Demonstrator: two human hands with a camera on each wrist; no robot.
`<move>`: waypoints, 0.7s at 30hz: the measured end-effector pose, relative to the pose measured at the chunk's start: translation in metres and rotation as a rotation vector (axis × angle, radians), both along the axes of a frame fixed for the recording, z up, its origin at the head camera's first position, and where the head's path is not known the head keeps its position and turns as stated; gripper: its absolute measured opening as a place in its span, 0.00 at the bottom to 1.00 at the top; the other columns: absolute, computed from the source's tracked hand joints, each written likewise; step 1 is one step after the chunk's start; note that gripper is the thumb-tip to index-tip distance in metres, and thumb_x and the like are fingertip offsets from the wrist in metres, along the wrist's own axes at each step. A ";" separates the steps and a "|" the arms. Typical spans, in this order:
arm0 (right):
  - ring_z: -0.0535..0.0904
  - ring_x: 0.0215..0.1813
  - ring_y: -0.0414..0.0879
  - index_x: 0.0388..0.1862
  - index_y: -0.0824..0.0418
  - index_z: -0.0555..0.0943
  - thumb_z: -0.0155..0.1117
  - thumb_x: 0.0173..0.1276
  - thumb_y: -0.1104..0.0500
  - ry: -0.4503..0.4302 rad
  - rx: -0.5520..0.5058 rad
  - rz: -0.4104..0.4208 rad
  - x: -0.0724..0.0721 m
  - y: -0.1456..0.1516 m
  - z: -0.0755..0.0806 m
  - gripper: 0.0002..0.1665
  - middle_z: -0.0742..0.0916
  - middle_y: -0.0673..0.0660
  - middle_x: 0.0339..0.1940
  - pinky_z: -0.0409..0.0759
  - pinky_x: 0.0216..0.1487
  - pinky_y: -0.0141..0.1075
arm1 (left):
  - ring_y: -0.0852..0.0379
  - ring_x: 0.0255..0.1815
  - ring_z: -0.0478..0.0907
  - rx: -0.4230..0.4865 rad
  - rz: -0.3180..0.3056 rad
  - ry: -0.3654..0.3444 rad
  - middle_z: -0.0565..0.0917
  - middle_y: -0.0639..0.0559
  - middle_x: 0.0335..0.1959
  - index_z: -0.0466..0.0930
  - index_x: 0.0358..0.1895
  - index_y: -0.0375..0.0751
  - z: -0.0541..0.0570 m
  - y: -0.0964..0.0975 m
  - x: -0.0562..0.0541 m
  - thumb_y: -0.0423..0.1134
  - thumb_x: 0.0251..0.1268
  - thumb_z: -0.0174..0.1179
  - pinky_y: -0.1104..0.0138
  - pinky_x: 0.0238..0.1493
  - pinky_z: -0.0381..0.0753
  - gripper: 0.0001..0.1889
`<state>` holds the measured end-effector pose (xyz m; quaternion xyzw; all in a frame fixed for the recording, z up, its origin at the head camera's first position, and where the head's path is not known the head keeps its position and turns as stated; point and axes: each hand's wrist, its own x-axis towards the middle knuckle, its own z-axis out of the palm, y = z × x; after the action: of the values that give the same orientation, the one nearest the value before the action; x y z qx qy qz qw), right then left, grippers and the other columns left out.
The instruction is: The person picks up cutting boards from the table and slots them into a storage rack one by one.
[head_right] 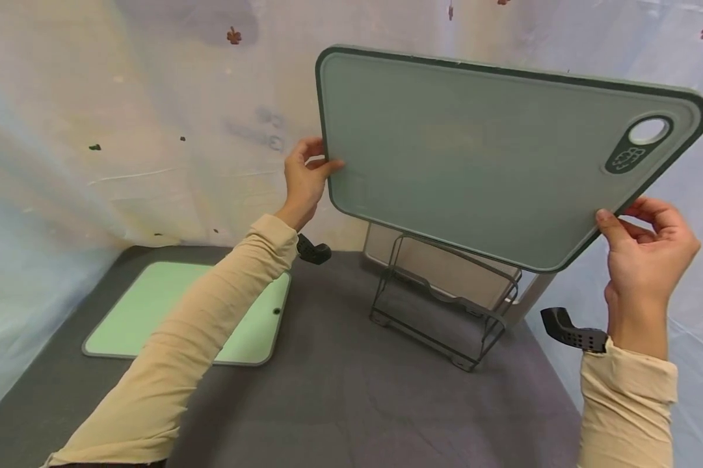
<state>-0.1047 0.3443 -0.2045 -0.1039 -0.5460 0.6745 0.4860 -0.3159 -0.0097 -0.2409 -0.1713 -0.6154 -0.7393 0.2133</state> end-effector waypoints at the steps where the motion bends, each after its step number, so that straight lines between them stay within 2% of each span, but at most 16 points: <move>1: 0.80 0.30 0.40 0.42 0.66 0.84 0.66 0.55 0.82 0.008 -0.009 0.006 0.000 0.001 -0.001 0.19 0.78 0.55 0.40 0.73 0.32 0.20 | 0.48 0.41 0.80 0.007 -0.001 0.006 0.81 0.44 0.42 0.79 0.51 0.35 -0.001 0.001 -0.001 0.29 0.52 0.72 0.64 0.43 0.81 0.21; 6: 0.80 0.29 0.41 0.40 0.67 0.83 0.67 0.52 0.83 0.051 -0.040 0.035 -0.002 0.004 -0.006 0.19 0.78 0.56 0.40 0.79 0.38 0.24 | 0.47 0.40 0.80 0.028 -0.001 0.027 0.81 0.43 0.41 0.80 0.50 0.34 -0.008 0.005 -0.002 0.29 0.51 0.72 0.64 0.43 0.81 0.20; 14: 0.79 0.26 0.41 0.40 0.69 0.84 0.67 0.52 0.83 0.047 0.006 0.018 -0.004 0.007 -0.013 0.18 0.80 0.57 0.37 0.79 0.34 0.23 | 0.46 0.41 0.80 0.034 -0.001 0.007 0.81 0.42 0.43 0.81 0.52 0.35 -0.013 0.008 -0.003 0.30 0.51 0.73 0.63 0.42 0.81 0.22; 21: 0.79 0.24 0.41 0.38 0.71 0.83 0.68 0.50 0.83 0.066 -0.017 0.028 -0.006 0.008 -0.012 0.17 0.80 0.58 0.36 0.78 0.29 0.23 | 0.49 0.43 0.80 0.018 0.025 -0.010 0.82 0.44 0.44 0.82 0.53 0.37 -0.012 0.011 -0.007 0.32 0.53 0.72 0.65 0.44 0.80 0.21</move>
<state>-0.1111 0.3524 -0.2163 -0.0778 -0.5253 0.6890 0.4933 -0.3232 0.0017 -0.2530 -0.1578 -0.6119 -0.7428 0.2211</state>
